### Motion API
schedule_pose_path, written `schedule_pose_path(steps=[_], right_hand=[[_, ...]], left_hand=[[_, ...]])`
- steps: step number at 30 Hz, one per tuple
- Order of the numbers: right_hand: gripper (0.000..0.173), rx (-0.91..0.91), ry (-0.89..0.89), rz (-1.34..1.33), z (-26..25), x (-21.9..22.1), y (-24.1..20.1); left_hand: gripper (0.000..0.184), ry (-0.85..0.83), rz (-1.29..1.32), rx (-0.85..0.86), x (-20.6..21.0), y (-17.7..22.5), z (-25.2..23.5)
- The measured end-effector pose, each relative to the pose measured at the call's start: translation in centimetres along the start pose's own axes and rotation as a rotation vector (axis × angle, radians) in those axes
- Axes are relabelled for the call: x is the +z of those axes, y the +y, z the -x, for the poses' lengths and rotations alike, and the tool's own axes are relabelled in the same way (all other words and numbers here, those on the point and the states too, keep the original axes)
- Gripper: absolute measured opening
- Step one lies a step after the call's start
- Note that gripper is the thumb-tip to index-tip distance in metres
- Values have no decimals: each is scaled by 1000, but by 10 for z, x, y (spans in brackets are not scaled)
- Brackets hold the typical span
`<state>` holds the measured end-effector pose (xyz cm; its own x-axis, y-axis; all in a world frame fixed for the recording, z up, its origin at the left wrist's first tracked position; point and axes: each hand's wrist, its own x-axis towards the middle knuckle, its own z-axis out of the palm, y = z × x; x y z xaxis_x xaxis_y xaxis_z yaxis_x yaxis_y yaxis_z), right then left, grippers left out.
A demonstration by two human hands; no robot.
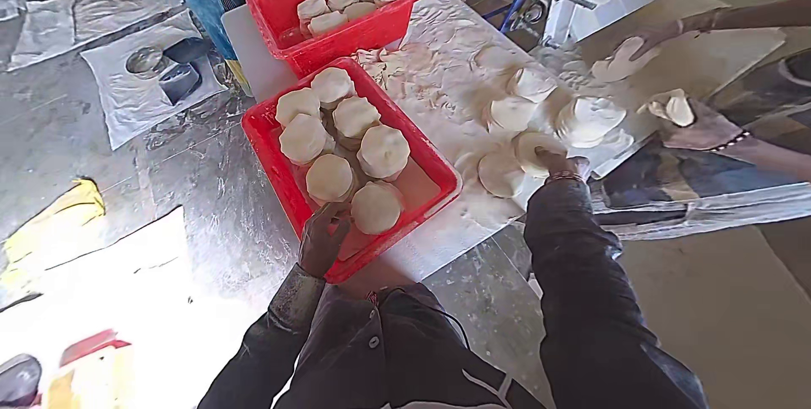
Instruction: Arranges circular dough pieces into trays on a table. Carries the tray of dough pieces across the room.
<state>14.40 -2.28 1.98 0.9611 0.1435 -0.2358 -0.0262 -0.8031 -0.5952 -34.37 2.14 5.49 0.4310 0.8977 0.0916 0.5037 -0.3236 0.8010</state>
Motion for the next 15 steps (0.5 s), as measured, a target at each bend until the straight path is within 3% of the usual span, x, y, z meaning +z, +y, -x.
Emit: schedule_pose_path(steps=[1,2,5,7,8,10,15], right_hand=[[87,96,-232,34,32,-38,-31],[80,159,-297,-2,59,-60,-56],[69,161,-318,-107,73,-72,-71],[65,23,-264,-117,30,-47,-39],[65,-84,-114,-166,2,-21,-15],[66,-188,-70,-155,-24,-7,0],[67,-403,-236,45,23,-40,-32]], left_hand=[[27,-2,-6,-13,1,2,1],[28,-2,-13,-25,2,2,2],[28,-31,-25,-54,8,1,4],[29,-51,-29,-69,13,3,4],[29,-51,-32,-72,14,5,4],[28,-32,-27,-68,15,8,4],[27,108,22,-7,11,15,3]])
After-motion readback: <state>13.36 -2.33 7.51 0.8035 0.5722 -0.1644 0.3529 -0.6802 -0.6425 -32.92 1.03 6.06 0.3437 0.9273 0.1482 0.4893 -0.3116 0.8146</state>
